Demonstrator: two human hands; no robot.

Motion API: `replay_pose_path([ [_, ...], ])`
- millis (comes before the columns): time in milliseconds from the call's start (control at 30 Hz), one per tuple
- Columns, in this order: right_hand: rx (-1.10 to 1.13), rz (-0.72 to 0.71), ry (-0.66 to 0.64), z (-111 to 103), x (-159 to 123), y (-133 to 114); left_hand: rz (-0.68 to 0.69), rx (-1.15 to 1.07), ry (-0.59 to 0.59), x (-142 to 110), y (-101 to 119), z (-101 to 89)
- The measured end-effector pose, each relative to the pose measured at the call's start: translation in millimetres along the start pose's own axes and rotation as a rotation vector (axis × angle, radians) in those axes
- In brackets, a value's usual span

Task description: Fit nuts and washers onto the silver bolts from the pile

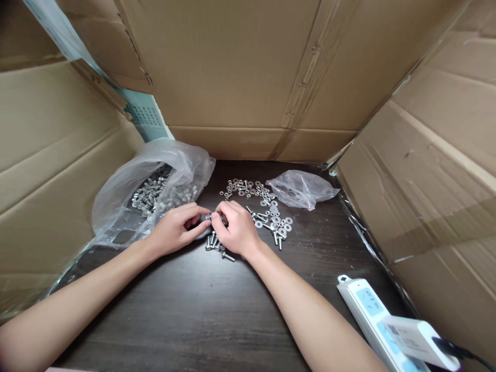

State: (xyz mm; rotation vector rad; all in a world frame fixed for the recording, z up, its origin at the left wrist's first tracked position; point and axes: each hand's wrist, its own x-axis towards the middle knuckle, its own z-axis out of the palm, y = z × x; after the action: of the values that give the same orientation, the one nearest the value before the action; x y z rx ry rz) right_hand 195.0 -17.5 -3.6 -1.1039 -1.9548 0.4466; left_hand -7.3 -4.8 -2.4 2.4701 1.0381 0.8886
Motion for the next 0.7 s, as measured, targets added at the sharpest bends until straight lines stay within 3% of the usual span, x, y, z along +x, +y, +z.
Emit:
replay_pose_path([
  [700, -0.008, 0.007, -0.028, -0.6, 0.8, -0.3, 0.009, 0.000, -0.008, -0.2, 0.2, -1.5],
])
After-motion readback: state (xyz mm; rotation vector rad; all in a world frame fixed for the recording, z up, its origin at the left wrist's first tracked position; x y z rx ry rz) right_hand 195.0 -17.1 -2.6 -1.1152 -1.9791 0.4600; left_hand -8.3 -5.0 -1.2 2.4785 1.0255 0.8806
